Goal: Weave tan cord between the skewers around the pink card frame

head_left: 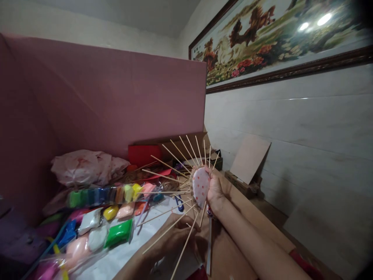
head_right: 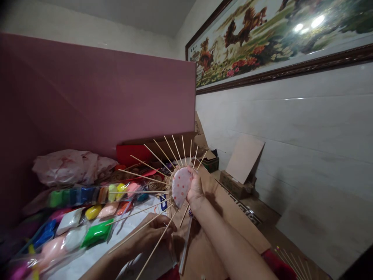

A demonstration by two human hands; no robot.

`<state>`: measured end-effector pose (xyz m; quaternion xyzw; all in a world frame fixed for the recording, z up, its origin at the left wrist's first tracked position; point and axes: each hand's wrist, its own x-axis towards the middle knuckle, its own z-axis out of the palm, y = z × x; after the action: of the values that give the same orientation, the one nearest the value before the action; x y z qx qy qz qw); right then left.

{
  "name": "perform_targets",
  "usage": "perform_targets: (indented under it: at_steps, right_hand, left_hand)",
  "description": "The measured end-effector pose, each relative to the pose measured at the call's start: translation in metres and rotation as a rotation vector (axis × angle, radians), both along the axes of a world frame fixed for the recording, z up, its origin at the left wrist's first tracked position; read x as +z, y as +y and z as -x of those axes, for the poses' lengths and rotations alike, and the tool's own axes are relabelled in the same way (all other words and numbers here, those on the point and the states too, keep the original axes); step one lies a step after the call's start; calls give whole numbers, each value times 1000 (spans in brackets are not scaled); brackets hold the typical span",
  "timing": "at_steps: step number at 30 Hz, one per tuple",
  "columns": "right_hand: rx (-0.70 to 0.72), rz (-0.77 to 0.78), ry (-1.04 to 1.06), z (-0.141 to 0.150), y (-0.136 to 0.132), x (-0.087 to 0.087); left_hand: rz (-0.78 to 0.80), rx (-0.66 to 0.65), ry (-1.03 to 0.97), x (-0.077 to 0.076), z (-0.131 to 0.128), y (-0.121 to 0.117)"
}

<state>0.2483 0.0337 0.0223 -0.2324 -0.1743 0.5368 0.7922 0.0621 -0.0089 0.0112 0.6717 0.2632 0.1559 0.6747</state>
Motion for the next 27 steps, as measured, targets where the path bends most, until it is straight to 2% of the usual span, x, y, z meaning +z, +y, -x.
perform_targets:
  at_steps: [3, 6, 12, 16, 21, 23, 27]
  right_hand:
    - [76, 46, 31, 2, 1, -2]
    - [54, 49, 70, 2, 3, -3]
    - [-24, 70, 107, 5, 1, 2]
    - [-81, 78, 101, 6, -2, 8]
    - [-135, 28, 45, -2, 1, 9]
    - [-135, 19, 44, -5, 2, 8]
    - [-142, 22, 110, -7, 1, 9]
  left_hand:
    - [103, -33, -58, -6, -5, -3]
    - [184, -16, -170, -11, -7, -3]
    - [147, 167, -286, -17, -11, -7]
    - [118, 180, -262, -14, -10, -6]
    - [-14, 172, 43, 1, 5, 11]
    - [-23, 115, 189, 12, 15, 20]
    - [-86, 39, 185, 37, 37, 33]
